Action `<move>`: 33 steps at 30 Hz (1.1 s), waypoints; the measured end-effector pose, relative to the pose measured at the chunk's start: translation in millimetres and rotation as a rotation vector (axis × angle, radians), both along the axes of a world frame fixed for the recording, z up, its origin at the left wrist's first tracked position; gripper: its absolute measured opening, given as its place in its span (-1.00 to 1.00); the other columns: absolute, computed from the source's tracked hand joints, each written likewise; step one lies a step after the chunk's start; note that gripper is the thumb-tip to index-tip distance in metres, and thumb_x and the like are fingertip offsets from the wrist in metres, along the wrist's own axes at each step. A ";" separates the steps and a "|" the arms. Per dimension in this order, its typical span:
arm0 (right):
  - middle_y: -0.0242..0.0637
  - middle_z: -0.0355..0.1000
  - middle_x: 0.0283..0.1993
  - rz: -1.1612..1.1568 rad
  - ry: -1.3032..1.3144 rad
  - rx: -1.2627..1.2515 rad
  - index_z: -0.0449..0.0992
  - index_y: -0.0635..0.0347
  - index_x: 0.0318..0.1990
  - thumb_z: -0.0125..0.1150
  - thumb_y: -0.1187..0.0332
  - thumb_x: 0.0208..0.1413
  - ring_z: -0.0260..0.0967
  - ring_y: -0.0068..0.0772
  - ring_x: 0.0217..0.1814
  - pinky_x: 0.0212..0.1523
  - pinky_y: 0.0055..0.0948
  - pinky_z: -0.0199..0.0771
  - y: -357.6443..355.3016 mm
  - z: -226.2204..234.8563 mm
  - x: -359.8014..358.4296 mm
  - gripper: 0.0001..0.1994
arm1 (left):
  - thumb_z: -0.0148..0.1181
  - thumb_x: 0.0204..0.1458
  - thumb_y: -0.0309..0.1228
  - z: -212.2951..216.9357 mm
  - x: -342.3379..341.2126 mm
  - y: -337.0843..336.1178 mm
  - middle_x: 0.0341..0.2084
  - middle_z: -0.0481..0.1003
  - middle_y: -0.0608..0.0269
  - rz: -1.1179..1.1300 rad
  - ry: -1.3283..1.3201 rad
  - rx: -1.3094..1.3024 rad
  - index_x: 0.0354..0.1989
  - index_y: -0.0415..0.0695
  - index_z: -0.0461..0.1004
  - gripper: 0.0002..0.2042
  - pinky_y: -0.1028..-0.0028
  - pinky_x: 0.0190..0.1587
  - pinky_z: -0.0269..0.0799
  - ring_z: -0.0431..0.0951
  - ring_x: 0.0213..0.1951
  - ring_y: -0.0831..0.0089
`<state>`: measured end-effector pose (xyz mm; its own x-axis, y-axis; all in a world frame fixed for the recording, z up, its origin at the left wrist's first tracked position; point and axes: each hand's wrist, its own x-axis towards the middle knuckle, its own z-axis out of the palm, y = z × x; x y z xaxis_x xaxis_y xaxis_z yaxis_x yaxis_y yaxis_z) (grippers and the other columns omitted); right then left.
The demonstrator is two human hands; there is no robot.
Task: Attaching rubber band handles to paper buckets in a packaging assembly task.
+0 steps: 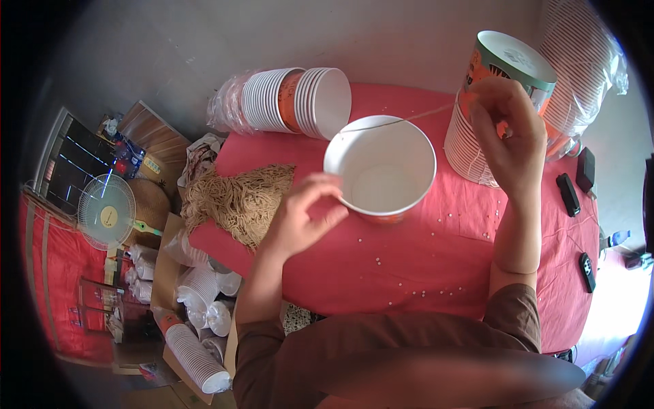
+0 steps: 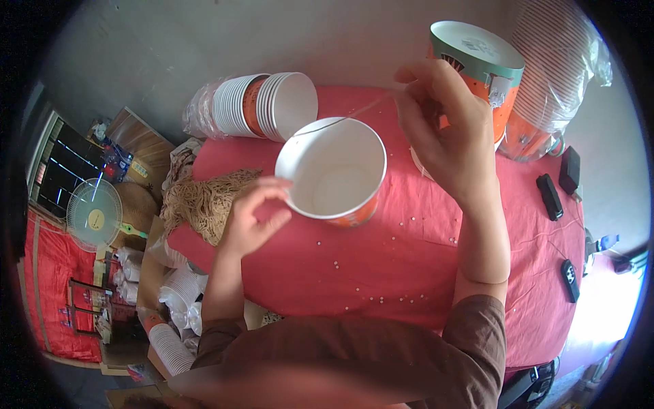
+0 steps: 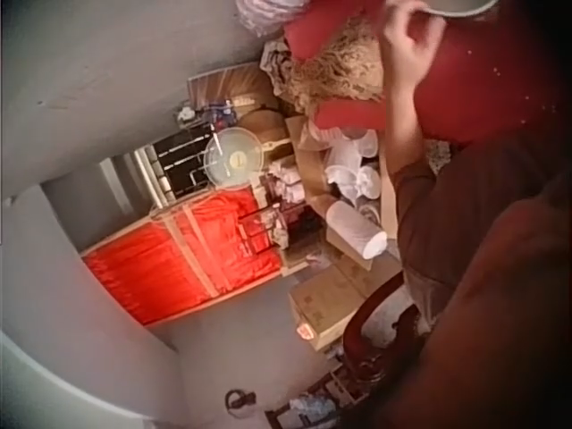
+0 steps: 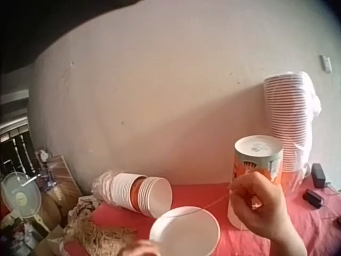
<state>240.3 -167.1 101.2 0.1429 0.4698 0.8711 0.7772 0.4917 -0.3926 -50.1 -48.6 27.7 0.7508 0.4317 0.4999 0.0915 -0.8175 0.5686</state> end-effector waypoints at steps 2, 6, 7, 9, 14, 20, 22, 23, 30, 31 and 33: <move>-0.43 0.43 -0.43 0.085 0.120 -0.021 0.45 0.27 -0.16 0.16 0.63 0.11 0.27 -0.75 -0.50 -0.49 -0.67 0.26 -3.7 0.3 -1.7 -0.84 | 0.34 -0.01 -0.44 -10.6 8.7 29.9 -0.03 0.52 0.04 0.037 -0.047 0.034 -0.26 -0.23 0.49 -0.80 0.27 0.07 0.43 0.52 0.04 0.13; -0.45 0.43 -0.41 0.583 0.410 -0.217 0.44 0.30 -0.13 0.12 0.58 0.20 0.24 -0.79 -0.50 -0.50 -0.74 0.17 -11.4 2.8 -5.6 -0.88 | 0.30 -0.02 -0.49 -9.2 21.4 56.4 0.01 0.50 0.05 0.072 -0.065 0.074 -0.25 -0.23 0.49 -0.82 0.25 0.10 0.41 0.51 0.06 0.12; -0.44 0.43 -0.41 0.768 0.483 -0.289 0.45 0.30 -0.13 0.10 0.56 0.22 0.23 -0.78 -0.51 -0.52 -0.75 0.15 -12.1 3.7 -6.6 -0.90 | 0.27 -0.01 -0.55 -10.9 23.0 63.5 0.03 0.49 0.07 0.084 -0.080 0.133 -0.22 -0.23 0.50 -0.82 0.32 0.03 0.44 0.53 0.01 0.19; -0.37 0.45 -0.37 0.868 0.528 -0.354 0.45 0.32 -0.10 0.10 0.53 0.24 0.31 -0.73 -0.52 -0.53 -0.72 0.28 -5.8 -3.8 -6.1 -0.88 | 0.25 0.00 -0.57 -8.1 30.4 61.9 0.01 0.50 0.07 0.151 -0.125 0.093 -0.21 -0.23 0.50 -0.82 0.38 -0.02 0.46 0.55 -0.05 0.24; -0.27 0.48 -0.29 1.041 0.613 -0.420 0.45 0.35 -0.07 0.09 0.55 0.27 0.55 -0.48 -0.34 -0.29 -0.57 0.58 8.4 -14.4 -19.1 -0.87 | 0.15 0.16 -0.58 -2.3 37.4 22.4 -0.19 0.53 0.22 0.060 -0.362 -0.297 -0.14 -0.27 0.50 -0.87 0.60 -0.26 0.45 0.50 -0.35 0.56; -0.21 0.50 -0.23 1.123 0.668 -0.424 0.42 0.36 -0.05 0.08 0.53 0.28 0.57 -0.41 -0.25 -0.19 -0.48 0.64 15.2 -20.1 -27.1 -0.85 | 0.10 0.22 -0.55 -1.3 45.6 -28.2 -0.15 0.51 0.26 -0.339 -0.226 -0.737 0.10 -0.30 0.40 -0.72 0.58 -0.27 0.47 0.49 -0.32 0.62; -0.17 0.49 -0.24 1.099 0.667 -0.430 0.40 0.37 -0.06 0.03 0.59 0.25 0.58 -0.35 -0.28 -0.23 -0.42 0.66 16.3 -19.3 -31.1 -0.86 | 0.11 0.22 -0.55 -10.5 49.0 -30.7 -0.13 0.50 0.27 -0.368 -0.224 -0.784 0.16 -0.30 0.35 -0.67 0.58 -0.26 0.48 0.51 -0.30 0.60; -0.12 0.48 -0.24 1.070 0.668 -0.434 0.38 0.37 -0.08 -0.03 0.65 0.22 0.58 -0.29 -0.30 -0.26 -0.35 0.68 16.0 -19.2 -31.5 -0.85 | 0.11 0.22 -0.55 -12.7 52.5 -31.9 -0.13 0.49 0.26 -0.355 -0.229 -0.811 0.12 -0.31 0.37 -0.69 0.58 -0.27 0.48 0.52 -0.32 0.60; -0.18 0.50 -0.19 1.160 0.689 -0.393 0.40 0.37 -0.04 0.03 0.59 0.28 0.58 -0.37 -0.22 -0.14 -0.43 0.66 21.0 -24.0 -27.0 -0.86 | 0.10 0.23 -0.54 -26.1 50.2 -26.4 -0.23 0.52 0.23 -0.308 -0.199 -0.793 -0.10 -0.26 0.43 -0.88 0.60 -0.34 0.46 0.53 -0.38 0.61; -0.17 0.50 -0.19 1.153 0.678 -0.380 0.40 0.36 -0.04 0.02 0.60 0.28 0.58 -0.36 -0.21 -0.13 -0.42 0.66 21.3 -23.5 -25.7 -0.86 | 0.10 0.23 -0.54 -25.8 49.9 -26.9 -0.23 0.52 0.23 -0.306 -0.200 -0.792 -0.10 -0.26 0.43 -0.88 0.60 -0.34 0.46 0.53 -0.38 0.61; -0.17 0.50 -0.18 1.147 0.666 -0.368 0.40 0.36 -0.04 0.01 0.61 0.28 0.58 -0.35 -0.21 -0.13 -0.41 0.66 22.4 -24.1 -24.2 -0.85 | 0.09 0.23 -0.51 -24.7 50.0 -27.3 -0.24 0.53 0.22 -0.328 -0.244 -0.940 -0.17 -0.22 0.42 -0.93 0.58 -0.34 0.47 0.55 -0.38 0.57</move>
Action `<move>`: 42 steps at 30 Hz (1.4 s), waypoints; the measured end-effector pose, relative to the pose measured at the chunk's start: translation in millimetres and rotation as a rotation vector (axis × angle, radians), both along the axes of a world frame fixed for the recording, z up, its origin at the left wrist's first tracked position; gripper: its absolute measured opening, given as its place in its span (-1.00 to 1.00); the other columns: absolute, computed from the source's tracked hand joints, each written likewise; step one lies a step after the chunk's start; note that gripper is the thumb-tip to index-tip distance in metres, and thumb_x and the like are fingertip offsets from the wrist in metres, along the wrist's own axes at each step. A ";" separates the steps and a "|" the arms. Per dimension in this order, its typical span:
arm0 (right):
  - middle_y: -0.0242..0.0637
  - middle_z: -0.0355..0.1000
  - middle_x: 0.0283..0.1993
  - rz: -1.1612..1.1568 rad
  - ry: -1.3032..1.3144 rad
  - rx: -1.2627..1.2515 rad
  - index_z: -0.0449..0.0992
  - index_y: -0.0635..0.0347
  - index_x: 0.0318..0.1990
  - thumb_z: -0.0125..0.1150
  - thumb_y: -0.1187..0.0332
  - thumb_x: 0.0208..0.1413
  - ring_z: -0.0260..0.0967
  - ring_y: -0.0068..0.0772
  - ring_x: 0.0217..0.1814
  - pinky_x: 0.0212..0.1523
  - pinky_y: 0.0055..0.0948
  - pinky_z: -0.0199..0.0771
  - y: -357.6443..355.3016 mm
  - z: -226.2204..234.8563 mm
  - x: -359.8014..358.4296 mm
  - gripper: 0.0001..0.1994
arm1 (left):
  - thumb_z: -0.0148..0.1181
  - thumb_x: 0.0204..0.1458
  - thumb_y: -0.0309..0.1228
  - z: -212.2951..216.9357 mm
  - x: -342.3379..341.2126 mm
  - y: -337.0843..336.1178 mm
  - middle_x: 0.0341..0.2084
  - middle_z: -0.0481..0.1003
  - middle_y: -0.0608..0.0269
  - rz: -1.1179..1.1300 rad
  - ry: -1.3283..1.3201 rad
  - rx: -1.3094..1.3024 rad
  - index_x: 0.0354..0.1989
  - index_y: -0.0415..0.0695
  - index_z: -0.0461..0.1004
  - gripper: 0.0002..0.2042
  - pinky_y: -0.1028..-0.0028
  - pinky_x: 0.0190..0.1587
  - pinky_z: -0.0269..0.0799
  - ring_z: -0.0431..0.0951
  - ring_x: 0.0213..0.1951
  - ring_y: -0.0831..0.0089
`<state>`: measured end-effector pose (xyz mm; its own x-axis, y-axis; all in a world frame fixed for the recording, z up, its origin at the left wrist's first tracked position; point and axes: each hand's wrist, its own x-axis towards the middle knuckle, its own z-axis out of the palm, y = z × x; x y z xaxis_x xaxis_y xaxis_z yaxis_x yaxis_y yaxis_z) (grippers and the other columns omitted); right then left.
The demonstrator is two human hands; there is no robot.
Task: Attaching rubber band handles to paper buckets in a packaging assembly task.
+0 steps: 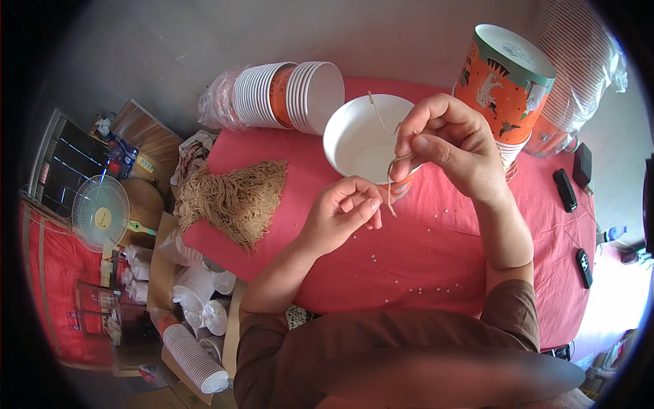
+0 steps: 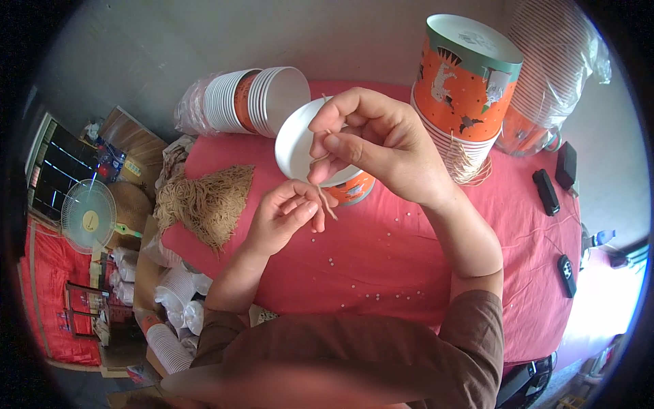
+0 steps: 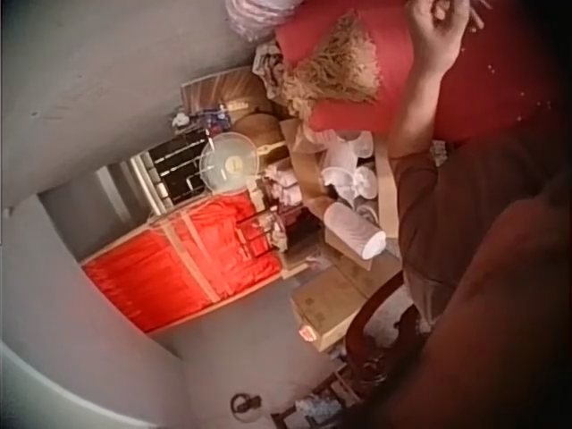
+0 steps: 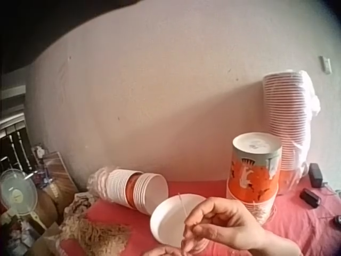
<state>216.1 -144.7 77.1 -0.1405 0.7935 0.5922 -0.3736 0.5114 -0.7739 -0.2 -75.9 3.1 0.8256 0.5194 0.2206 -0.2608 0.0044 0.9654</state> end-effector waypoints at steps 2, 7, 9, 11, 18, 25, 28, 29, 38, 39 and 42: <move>-0.16 0.49 -0.18 -0.023 -0.007 0.003 0.40 0.35 -0.03 0.00 0.62 0.28 0.58 -0.34 -0.21 -0.12 -0.39 0.66 0.8 -0.7 0.7 -0.84 | 0.10 0.23 -0.50 3.6 0.5 -0.1 -0.24 0.53 0.19 -0.037 -0.001 -0.068 -0.19 -0.19 0.40 -0.94 0.57 -0.35 0.48 0.55 -0.39 0.55; -0.17 0.49 -0.18 -0.019 -0.012 -0.018 0.39 0.36 -0.02 -0.01 0.62 0.28 0.58 -0.33 -0.21 -0.11 -0.39 0.66 2.2 -0.2 -0.2 -0.83 | 0.15 0.18 -0.48 1.8 2.2 -1.6 -0.18 0.51 -0.06 -0.137 -0.052 -0.326 -0.19 -0.13 0.33 -0.87 0.51 -0.38 0.48 0.53 -0.42 0.42; -0.17 0.49 -0.19 -0.013 -0.015 -0.017 0.39 0.36 -0.02 -0.01 0.62 0.27 0.58 -0.33 -0.21 -0.11 -0.40 0.65 2.7 -0.6 1.0 -0.83 | 0.17 0.15 -0.52 -5.5 2.9 -3.7 -0.25 0.51 0.02 -0.158 -0.166 -0.293 -0.18 -0.10 0.31 -0.84 0.52 -0.41 0.46 0.50 -0.43 0.44; -0.17 0.49 -0.19 -0.029 -0.035 -0.012 0.40 0.35 -0.02 0.00 0.62 0.27 0.58 -0.34 -0.21 -0.13 -0.42 0.65 3.8 -1.2 3.6 -0.83 | 0.18 0.14 -0.53 -7.1 0.5 -3.2 -0.30 0.49 0.06 -0.113 -0.142 -0.268 -0.18 -0.10 0.31 -0.83 0.52 -0.41 0.45 0.49 -0.43 0.45; -0.20 0.50 -0.23 -0.151 -0.078 0.028 0.42 0.35 -0.05 0.06 0.56 0.27 0.57 -0.38 -0.26 -0.19 -0.47 0.63 16.3 -4.2 16.7 -0.86 | 0.18 0.14 -0.56 -11.4 -10.9 8.1 -0.33 0.47 0.14 0.036 -0.193 -0.176 -0.13 -0.15 0.28 -0.79 0.56 -0.36 0.46 0.50 -0.41 0.52; -0.33 0.49 -0.28 -0.936 -0.974 0.037 0.49 0.30 -0.18 0.17 0.56 0.12 0.35 -0.60 -0.43 -0.40 -0.57 0.37 12.0 -1.5 20.5 -0.88 | 0.12 0.11 -0.67 -1.6 -16.8 8.2 -0.32 0.46 0.24 0.263 -0.129 0.089 -0.10 -0.20 0.27 -0.76 0.59 -0.30 0.46 0.50 -0.34 0.60; -0.29 0.47 -0.20 -0.801 -0.922 0.100 0.50 0.30 -0.16 0.23 0.61 0.01 0.37 -0.57 -0.43 -0.43 -0.55 0.36 4.3 -0.4 6.1 -0.79 | 0.13 0.09 -0.69 -2.9 -15.4 1.2 -0.31 0.46 0.26 0.335 -0.109 0.220 -0.09 -0.22 0.27 -0.74 0.62 -0.28 0.46 0.51 -0.32 0.62; -0.27 0.47 -0.17 -0.649 -0.879 0.014 0.52 0.29 -0.14 0.24 0.62 -0.01 0.38 -0.58 -0.44 -0.44 -0.54 0.37 -4.9 2.7 -3.2 -0.76 | 0.14 0.08 -0.70 -3.8 -12.5 -1.3 -0.31 0.46 0.28 0.347 -0.103 0.281 -0.09 -0.24 0.27 -0.73 0.63 -0.27 0.46 0.51 -0.30 0.62; -0.22 0.53 -0.23 -0.277 -0.914 -0.019 0.40 0.21 0.12 0.27 0.53 0.00 0.50 -0.33 -0.38 -0.35 -0.39 0.51 -12.8 -11.9 -43.1 -0.54 | 0.20 -0.02 -0.73 -7.5 -18.3 -10.6 -0.32 0.49 0.25 0.425 -0.148 0.609 -0.08 -0.23 0.26 -0.65 0.66 -0.36 0.41 0.49 -0.40 0.65; -0.20 0.52 -0.30 -0.389 -0.942 0.114 0.45 0.24 -0.04 0.27 0.49 0.01 0.50 -0.18 -0.36 -0.35 -0.27 0.50 -10.3 -13.7 -41.3 -0.68 | 0.19 -0.01 -0.72 -5.9 -17.3 -10.8 -0.31 0.47 0.26 0.412 -0.127 0.590 -0.08 -0.22 0.25 -0.65 0.66 -0.34 0.41 0.48 -0.38 0.65; -0.24 0.49 -0.41 -0.511 -0.975 0.298 0.53 0.22 -0.23 0.30 0.49 -0.04 0.49 -0.09 -0.37 -0.40 -0.21 0.46 -4.9 -15.4 -39.5 -0.82 | 0.16 0.03 -0.70 0.3 -15.1 -12.7 -0.27 0.43 0.27 0.364 -0.098 0.425 -0.06 -0.21 0.23 -0.66 0.65 -0.29 0.41 0.46 -0.31 0.66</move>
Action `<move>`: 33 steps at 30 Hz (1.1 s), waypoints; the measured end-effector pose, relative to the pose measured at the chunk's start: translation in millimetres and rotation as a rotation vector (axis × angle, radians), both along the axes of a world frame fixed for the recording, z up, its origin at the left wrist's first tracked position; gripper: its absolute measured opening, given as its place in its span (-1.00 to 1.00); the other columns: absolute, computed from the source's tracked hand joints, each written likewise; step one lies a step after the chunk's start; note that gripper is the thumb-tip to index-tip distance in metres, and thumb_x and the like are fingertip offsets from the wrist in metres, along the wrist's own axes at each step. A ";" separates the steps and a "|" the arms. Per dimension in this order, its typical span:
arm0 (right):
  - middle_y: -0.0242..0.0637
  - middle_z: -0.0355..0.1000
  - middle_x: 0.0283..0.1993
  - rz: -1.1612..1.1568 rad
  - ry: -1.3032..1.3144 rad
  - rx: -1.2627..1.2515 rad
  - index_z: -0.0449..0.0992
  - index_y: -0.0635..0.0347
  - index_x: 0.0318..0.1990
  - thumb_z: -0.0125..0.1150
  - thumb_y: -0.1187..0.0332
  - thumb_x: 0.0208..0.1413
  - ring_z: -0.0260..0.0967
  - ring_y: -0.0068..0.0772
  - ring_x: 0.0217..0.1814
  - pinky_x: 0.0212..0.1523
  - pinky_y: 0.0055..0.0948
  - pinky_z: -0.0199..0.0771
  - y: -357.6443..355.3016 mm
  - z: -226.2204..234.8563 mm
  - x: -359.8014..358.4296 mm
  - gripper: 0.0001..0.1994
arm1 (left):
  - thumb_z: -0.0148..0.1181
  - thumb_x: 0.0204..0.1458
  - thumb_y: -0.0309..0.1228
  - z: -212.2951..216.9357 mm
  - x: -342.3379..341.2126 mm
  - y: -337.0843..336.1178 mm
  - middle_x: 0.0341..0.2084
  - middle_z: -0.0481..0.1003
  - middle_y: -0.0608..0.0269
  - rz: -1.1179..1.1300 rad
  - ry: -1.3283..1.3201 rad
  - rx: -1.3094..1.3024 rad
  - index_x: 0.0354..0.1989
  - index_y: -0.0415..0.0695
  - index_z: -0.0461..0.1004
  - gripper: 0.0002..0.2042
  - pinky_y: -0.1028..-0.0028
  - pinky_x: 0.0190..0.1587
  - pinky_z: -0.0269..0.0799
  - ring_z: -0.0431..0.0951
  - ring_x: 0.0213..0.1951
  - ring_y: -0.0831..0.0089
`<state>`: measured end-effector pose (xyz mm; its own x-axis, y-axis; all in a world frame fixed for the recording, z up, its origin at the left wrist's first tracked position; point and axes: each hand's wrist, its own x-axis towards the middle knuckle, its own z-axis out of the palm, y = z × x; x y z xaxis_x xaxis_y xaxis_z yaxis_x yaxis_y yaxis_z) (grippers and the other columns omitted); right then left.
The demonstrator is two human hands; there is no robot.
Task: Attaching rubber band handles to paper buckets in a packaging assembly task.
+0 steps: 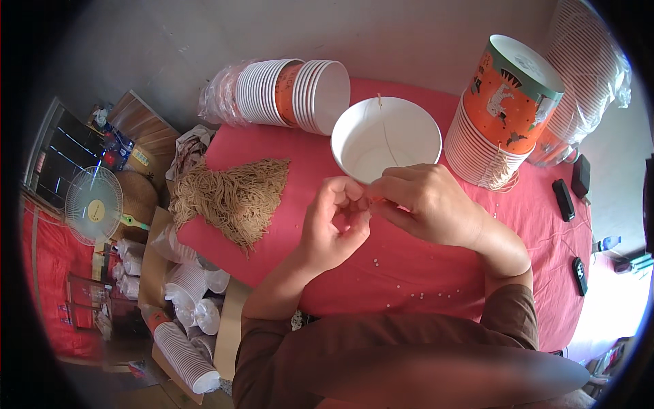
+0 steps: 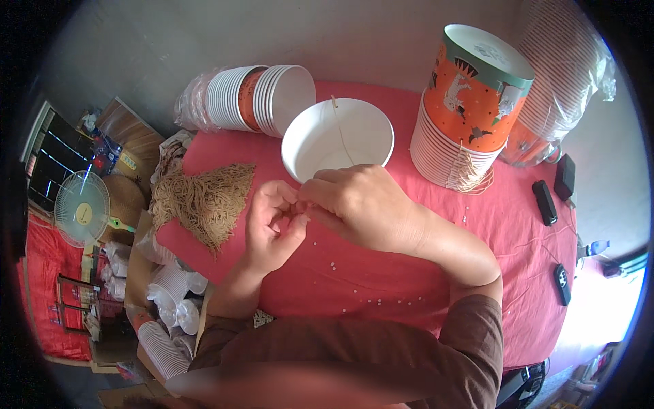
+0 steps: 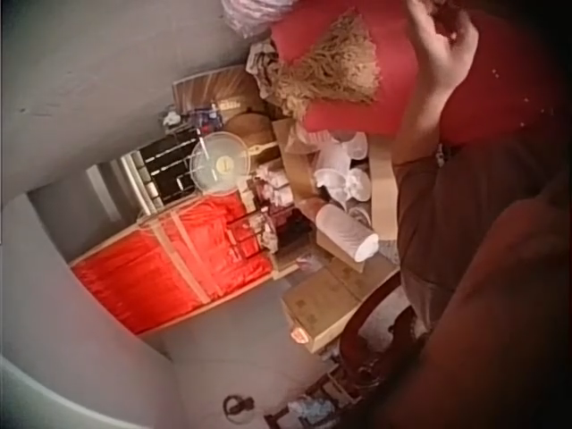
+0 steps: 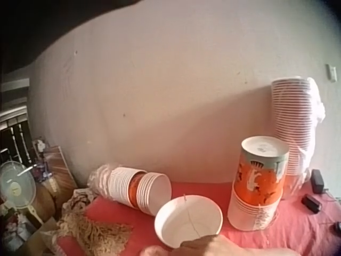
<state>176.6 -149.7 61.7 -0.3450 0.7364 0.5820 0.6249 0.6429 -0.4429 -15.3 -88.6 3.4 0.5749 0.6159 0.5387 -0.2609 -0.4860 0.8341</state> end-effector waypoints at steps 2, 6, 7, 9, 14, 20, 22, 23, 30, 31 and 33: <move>-0.30 0.47 -0.45 0.011 -0.021 0.040 0.56 0.18 -0.27 0.34 0.52 -0.08 0.47 -0.16 -0.40 -0.44 -0.26 0.44 2.6 -1.9 -0.4 -0.83 | 0.15 0.05 -0.68 0.3 0.3 2.4 -0.26 0.41 0.27 -0.043 -0.010 -0.146 -0.05 -0.21 0.22 -0.67 0.65 -0.26 0.41 0.45 -0.27 0.66; -0.32 0.46 -0.46 -0.003 -0.036 0.085 0.54 0.15 -0.33 0.36 0.52 -0.12 0.46 -0.18 -0.44 -0.47 -0.25 0.40 6.7 -4.2 1.2 -0.84 | 0.11 0.12 -0.59 1.5 -2.1 14.2 -0.26 0.41 0.28 -0.197 -0.018 -0.373 -0.04 -0.21 0.22 -0.72 0.64 -0.29 0.40 0.41 -0.31 0.67; -0.32 0.46 -0.46 0.000 -0.012 0.074 0.54 0.15 -0.34 0.36 0.51 -0.12 0.46 -0.19 -0.44 -0.47 -0.26 0.41 7.3 -3.8 2.7 -0.85 | 0.10 0.14 -0.58 -0.1 -1.8 16.5 -0.29 0.41 0.29 -0.256 -0.038 -0.456 -0.05 -0.21 0.25 -0.76 0.64 -0.33 0.37 0.39 -0.36 0.69; -0.29 0.47 -0.45 -0.005 -0.018 0.054 0.52 0.17 -0.36 0.34 0.50 -0.11 0.48 -0.14 -0.41 -0.43 -0.23 0.43 8.6 -0.8 5.6 -0.86 | 0.09 0.16 -0.56 -3.4 -1.5 20.3 -0.32 0.42 0.29 -0.310 -0.060 -0.537 -0.07 -0.22 0.28 -0.79 0.65 -0.38 0.33 0.37 -0.41 0.70; -0.24 0.49 -0.43 -0.016 -0.019 0.015 0.51 0.21 -0.38 0.32 0.50 -0.10 0.50 -0.10 -0.37 -0.40 -0.19 0.46 8.8 3.3 8.8 -0.89 | 0.09 0.20 -0.54 -2.9 -3.4 19.0 -0.39 0.47 0.29 -0.276 0.001 -0.544 -0.11 -0.28 0.45 -0.86 0.67 -0.40 0.32 0.39 -0.43 0.70; -0.23 0.51 -0.42 -0.017 -0.021 0.004 0.52 0.23 -0.38 0.32 0.51 -0.10 0.52 -0.10 -0.37 -0.40 -0.20 0.47 7.8 4.8 9.3 -0.89 | 0.15 0.20 -0.55 -10.6 -2.5 14.7 -0.34 0.52 0.30 -0.181 -0.003 -0.343 -0.11 -0.28 0.47 -0.87 0.66 -0.24 0.44 0.50 -0.29 0.67; -0.23 0.52 -0.41 0.000 -0.018 0.002 0.53 0.23 -0.36 0.32 0.51 -0.10 0.53 -0.11 -0.36 -0.39 -0.21 0.48 9.2 2.5 11.3 -0.88 | 0.16 0.19 -0.58 -9.5 1.9 11.8 -0.34 0.52 0.31 -0.127 -0.019 -0.269 -0.12 -0.28 0.47 -0.88 0.66 -0.25 0.44 0.49 -0.31 0.68; -0.23 0.52 -0.41 0.000 -0.018 0.002 0.53 0.23 -0.36 0.32 0.51 -0.10 0.53 -0.11 -0.36 -0.39 -0.21 0.48 9.2 2.6 11.3 -0.88 | 0.16 0.18 -0.61 -9.0 3.2 10.8 -0.33 0.51 0.32 -0.069 -0.035 -0.195 -0.13 -0.27 0.47 -0.88 0.67 -0.27 0.44 0.49 -0.32 0.69; -0.26 0.49 -0.47 0.034 0.002 0.018 0.55 0.22 -0.36 0.33 0.52 -0.10 0.49 -0.20 -0.45 -0.46 -0.31 0.44 11.6 -0.7 14.2 -0.89 | 0.22 0.12 -0.63 -10.2 7.2 11.6 -0.27 0.51 0.30 -0.029 -0.030 -0.143 -0.20 -0.26 0.47 -0.89 0.68 -0.42 0.39 0.47 -0.39 0.70; -0.26 0.49 -0.47 0.040 -0.005 0.018 0.54 0.22 -0.37 0.32 0.53 -0.10 0.49 -0.20 -0.46 -0.46 -0.32 0.44 12.4 0.4 15.6 -0.89 | 0.24 0.08 -0.63 -9.6 6.9 13.8 -0.26 0.52 0.27 0.045 0.029 0.017 -0.20 -0.25 0.48 -0.86 0.67 -0.44 0.40 0.49 -0.39 0.68; -0.26 0.49 -0.48 0.011 -0.010 0.019 0.54 0.23 -0.37 0.32 0.53 -0.10 0.48 -0.21 -0.46 -0.46 -0.33 0.43 14.1 2.6 23.7 -0.89 | 0.27 0.04 -0.62 -5.3 10.2 14.2 -0.26 0.52 0.25 0.111 0.086 0.176 -0.20 -0.23 0.49 -0.84 0.66 -0.46 0.41 0.50 -0.40 0.66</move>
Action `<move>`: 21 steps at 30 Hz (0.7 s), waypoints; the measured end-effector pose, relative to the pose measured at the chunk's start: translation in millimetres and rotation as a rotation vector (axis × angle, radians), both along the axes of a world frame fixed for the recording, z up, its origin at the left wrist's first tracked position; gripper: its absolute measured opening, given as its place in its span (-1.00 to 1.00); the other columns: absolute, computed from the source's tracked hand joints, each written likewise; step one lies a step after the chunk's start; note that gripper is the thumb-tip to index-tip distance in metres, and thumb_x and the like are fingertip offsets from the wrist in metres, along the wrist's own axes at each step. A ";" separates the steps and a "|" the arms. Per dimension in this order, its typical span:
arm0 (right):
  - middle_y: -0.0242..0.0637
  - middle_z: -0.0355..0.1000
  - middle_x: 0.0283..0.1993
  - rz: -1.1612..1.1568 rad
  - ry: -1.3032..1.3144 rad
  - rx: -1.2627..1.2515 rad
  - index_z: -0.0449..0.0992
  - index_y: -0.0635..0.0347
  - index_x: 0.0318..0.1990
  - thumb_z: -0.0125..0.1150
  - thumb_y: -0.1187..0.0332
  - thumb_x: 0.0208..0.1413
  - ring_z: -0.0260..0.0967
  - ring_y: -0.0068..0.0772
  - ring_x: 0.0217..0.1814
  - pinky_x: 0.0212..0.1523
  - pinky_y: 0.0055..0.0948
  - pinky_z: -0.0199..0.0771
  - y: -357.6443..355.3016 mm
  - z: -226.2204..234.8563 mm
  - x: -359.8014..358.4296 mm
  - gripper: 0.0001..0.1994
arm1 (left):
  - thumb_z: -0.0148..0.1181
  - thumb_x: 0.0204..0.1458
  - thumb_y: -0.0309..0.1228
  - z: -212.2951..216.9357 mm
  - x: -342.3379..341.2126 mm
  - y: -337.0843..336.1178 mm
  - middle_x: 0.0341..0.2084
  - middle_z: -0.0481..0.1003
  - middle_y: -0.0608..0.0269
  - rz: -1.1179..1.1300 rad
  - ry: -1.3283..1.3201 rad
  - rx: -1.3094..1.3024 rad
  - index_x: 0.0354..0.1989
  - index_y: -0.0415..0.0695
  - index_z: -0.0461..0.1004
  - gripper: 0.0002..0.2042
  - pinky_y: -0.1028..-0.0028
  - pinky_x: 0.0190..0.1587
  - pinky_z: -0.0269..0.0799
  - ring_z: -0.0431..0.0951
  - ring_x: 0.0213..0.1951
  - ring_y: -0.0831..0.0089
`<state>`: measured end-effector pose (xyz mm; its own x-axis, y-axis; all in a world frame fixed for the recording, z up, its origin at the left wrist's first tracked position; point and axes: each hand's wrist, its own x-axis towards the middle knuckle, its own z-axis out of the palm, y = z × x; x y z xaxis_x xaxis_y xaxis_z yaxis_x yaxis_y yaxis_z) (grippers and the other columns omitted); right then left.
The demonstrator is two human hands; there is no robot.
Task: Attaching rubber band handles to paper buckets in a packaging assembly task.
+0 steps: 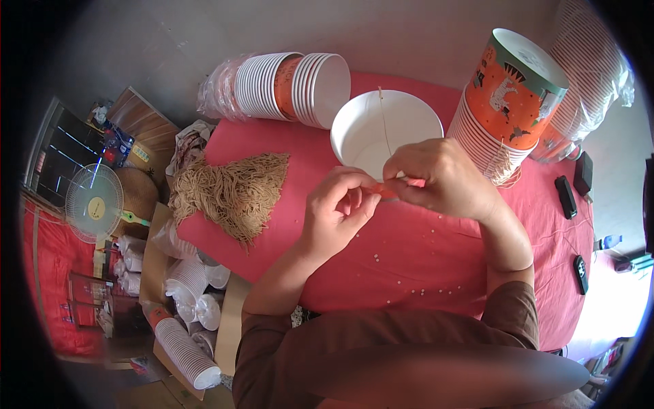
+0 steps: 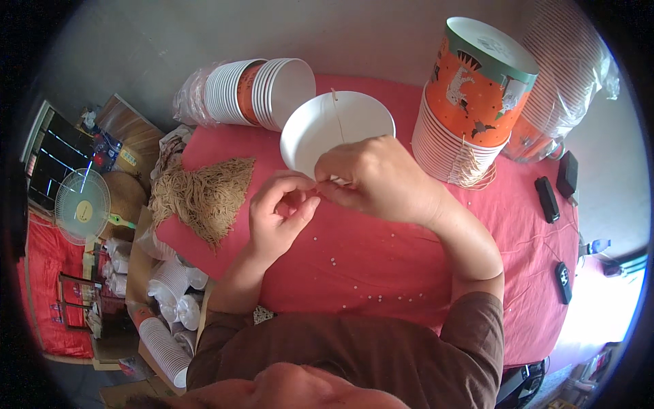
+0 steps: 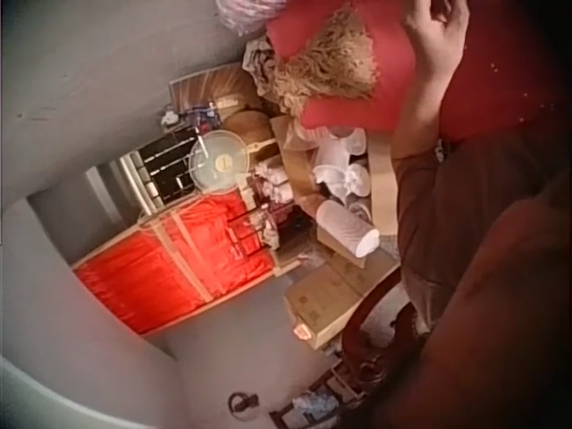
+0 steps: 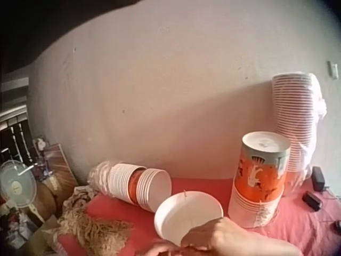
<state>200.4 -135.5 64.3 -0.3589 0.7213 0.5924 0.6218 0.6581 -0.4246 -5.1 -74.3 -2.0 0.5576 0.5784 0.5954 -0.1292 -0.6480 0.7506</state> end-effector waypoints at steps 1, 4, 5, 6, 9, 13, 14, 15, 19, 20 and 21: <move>-0.26 0.49 -0.48 -0.024 -0.004 0.002 0.54 0.24 -0.37 0.31 0.53 -0.10 0.48 -0.22 -0.47 -0.46 -0.34 0.43 0.4 1.4 4.9 -0.89 | 0.29 0.02 -0.62 4.9 2.8 -2.3 -0.25 0.52 0.23 0.084 0.039 0.125 -0.19 -0.23 0.50 -0.81 0.63 -0.46 0.43 0.52 -0.41 0.63; -0.24 0.47 -0.44 -0.071 -0.062 -0.061 0.51 0.26 -0.36 0.28 0.53 -0.06 0.47 -0.21 -0.45 -0.45 -0.34 0.44 4.0 2.0 16.2 -0.91 | 0.31 -0.02 -0.59 4.6 7.2 -2.3 -0.23 0.52 0.19 0.204 0.098 0.274 -0.15 -0.21 0.51 -0.76 0.53 -0.43 0.51 0.57 -0.39 0.49; -0.23 0.46 -0.42 -0.076 -0.076 -0.085 0.50 0.27 -0.36 0.27 0.53 -0.04 0.47 -0.20 -0.43 -0.44 -0.34 0.44 5.6 1.0 18.5 -0.91 | 0.31 -0.02 -0.59 -0.4 8.3 1.0 -0.24 0.52 0.19 0.202 0.120 0.273 -0.15 -0.21 0.51 -0.76 0.49 -0.42 0.53 0.58 -0.39 0.44; -0.23 0.46 -0.42 -0.076 -0.076 -0.085 0.50 0.27 -0.36 0.27 0.53 -0.04 0.47 -0.20 -0.43 -0.44 -0.34 0.44 7.1 0.0 19.8 -0.91 | 0.31 -0.01 -0.59 -5.0 9.1 4.0 -0.24 0.52 0.18 0.200 0.143 0.272 -0.15 -0.21 0.51 -0.77 0.45 -0.42 0.54 0.59 -0.39 0.40; -0.22 0.44 -0.39 -0.056 -0.089 -0.148 0.48 0.28 -0.37 0.25 0.52 -0.01 0.47 -0.18 -0.39 -0.41 -0.32 0.45 9.8 -5.1 21.5 -0.92 | 0.31 -0.02 -0.59 -12.7 8.9 12.1 -0.28 0.51 0.16 0.204 0.111 0.355 -0.17 -0.21 0.51 -0.77 0.39 -0.41 0.54 0.59 -0.38 0.30; -0.23 0.43 -0.39 -0.039 -0.135 -0.129 0.45 0.26 -0.38 0.25 0.50 0.00 0.47 -0.16 -0.35 -0.37 -0.26 0.46 8.0 -6.3 18.9 -0.92 | 0.31 -0.05 -0.61 -12.8 7.1 12.3 -0.33 0.51 0.18 0.202 0.094 0.448 -0.19 -0.21 0.52 -0.78 0.36 -0.40 0.54 0.59 -0.37 0.26; -0.23 0.43 -0.39 -0.033 -0.144 -0.120 0.45 0.26 -0.38 0.24 0.50 0.00 0.47 -0.15 -0.35 -0.36 -0.25 0.45 5.9 -5.0 17.1 -0.92 | 0.32 -0.07 -0.62 -11.3 6.3 11.7 -0.34 0.51 0.20 0.214 0.083 0.531 -0.21 -0.22 0.53 -0.78 0.36 -0.39 0.53 0.58 -0.38 0.27; -0.23 0.43 -0.39 -0.034 -0.144 -0.121 0.45 0.26 -0.38 0.24 0.50 0.00 0.47 -0.15 -0.35 -0.36 -0.25 0.45 3.5 -2.5 15.1 -0.92 | 0.32 -0.09 -0.63 -10.1 6.2 11.1 -0.35 0.51 0.21 0.226 0.071 0.614 -0.24 -0.22 0.54 -0.79 0.35 -0.39 0.53 0.58 -0.38 0.27; -0.19 0.46 -0.34 -0.055 -0.200 -0.147 0.43 0.26 -0.42 0.21 0.44 0.02 0.47 -0.07 -0.26 -0.27 -0.14 0.47 -4.3 2.3 9.3 -0.90 | 0.32 -0.15 -0.64 -7.4 5.8 9.3 -0.32 0.49 0.25 0.263 0.037 0.827 -0.28 -0.20 0.56 -0.79 0.41 -0.42 0.49 0.54 -0.43 0.34; -0.18 0.45 -0.35 -0.053 -0.207 -0.127 0.42 0.26 -0.43 0.21 0.44 0.02 0.48 -0.07 -0.26 -0.27 -0.14 0.47 -5.1 2.0 8.4 -0.89 | 0.31 -0.16 -0.63 -8.8 5.1 10.7 -0.28 0.48 0.24 0.262 0.022 0.869 -0.26 -0.21 0.57 -0.77 0.42 -0.44 0.48 0.54 -0.44 0.36; -0.18 0.45 -0.35 -0.053 -0.206 -0.127 0.42 0.26 -0.43 0.21 0.44 0.02 0.48 -0.07 -0.26 -0.27 -0.14 0.47 -5.9 2.1 7.8 -0.89 | 0.31 -0.16 -0.63 -8.7 4.1 10.5 -0.28 0.48 0.24 0.262 0.023 0.869 -0.26 -0.21 0.57 -0.77 0.42 -0.44 0.48 0.54 -0.44 0.36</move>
<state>208.2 -141.4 66.4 -0.4226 0.8064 0.4137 0.7361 0.5717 -0.3623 -1.0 -63.8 -10.7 0.4883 0.0403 0.8717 0.1107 -0.9937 -0.0160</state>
